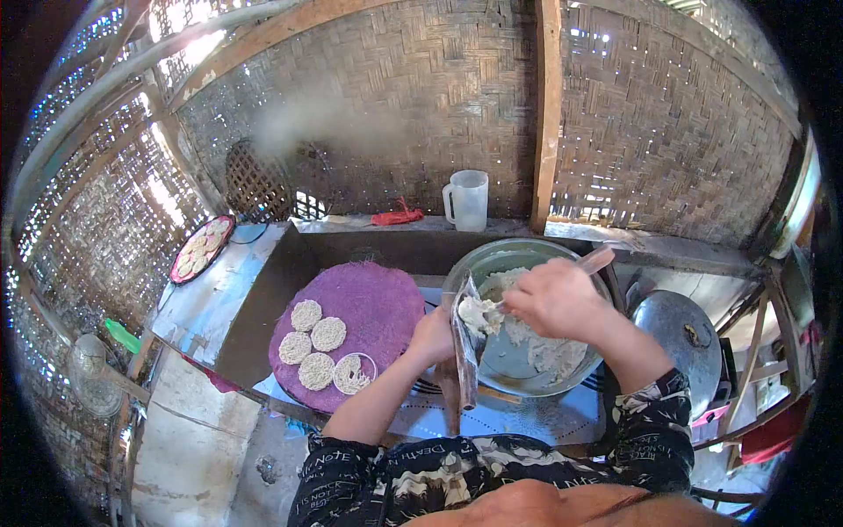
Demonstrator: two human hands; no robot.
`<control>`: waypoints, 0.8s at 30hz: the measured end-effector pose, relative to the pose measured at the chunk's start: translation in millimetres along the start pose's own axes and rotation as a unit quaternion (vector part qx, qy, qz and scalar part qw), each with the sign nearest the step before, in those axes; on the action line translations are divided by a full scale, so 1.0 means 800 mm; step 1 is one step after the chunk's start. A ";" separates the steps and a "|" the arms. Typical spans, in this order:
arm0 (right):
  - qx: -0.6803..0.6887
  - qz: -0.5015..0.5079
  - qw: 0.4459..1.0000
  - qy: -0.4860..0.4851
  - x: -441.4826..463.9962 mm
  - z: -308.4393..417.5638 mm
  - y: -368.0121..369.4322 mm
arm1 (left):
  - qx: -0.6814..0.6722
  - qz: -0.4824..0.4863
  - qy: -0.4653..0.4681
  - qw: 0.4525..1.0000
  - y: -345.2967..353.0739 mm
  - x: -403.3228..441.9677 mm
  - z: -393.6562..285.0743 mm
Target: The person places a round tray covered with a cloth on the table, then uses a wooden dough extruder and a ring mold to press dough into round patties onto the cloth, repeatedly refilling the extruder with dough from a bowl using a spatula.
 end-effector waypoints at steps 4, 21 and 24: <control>0.000 0.006 1.000 -0.002 0.000 0.000 0.013 | -0.015 0.021 -0.017 1.000 0.007 0.003 0.009; 0.149 -0.123 0.978 0.083 -0.050 -0.086 -0.029 | -0.125 -0.039 0.272 0.953 -0.019 0.031 0.015; 0.077 -0.136 0.987 0.029 -0.034 -0.063 -0.052 | -0.151 -0.045 0.176 0.972 -0.001 0.030 0.034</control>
Point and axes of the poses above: each hand's wrist, its own x-axis towards the middle knuckle, its own y-axis out of the palm, z = x × y, the point moved 9 cm from there along x, towards the middle knuckle, and after that the axes turned 12 degrees about z, right-handed, at the moved point
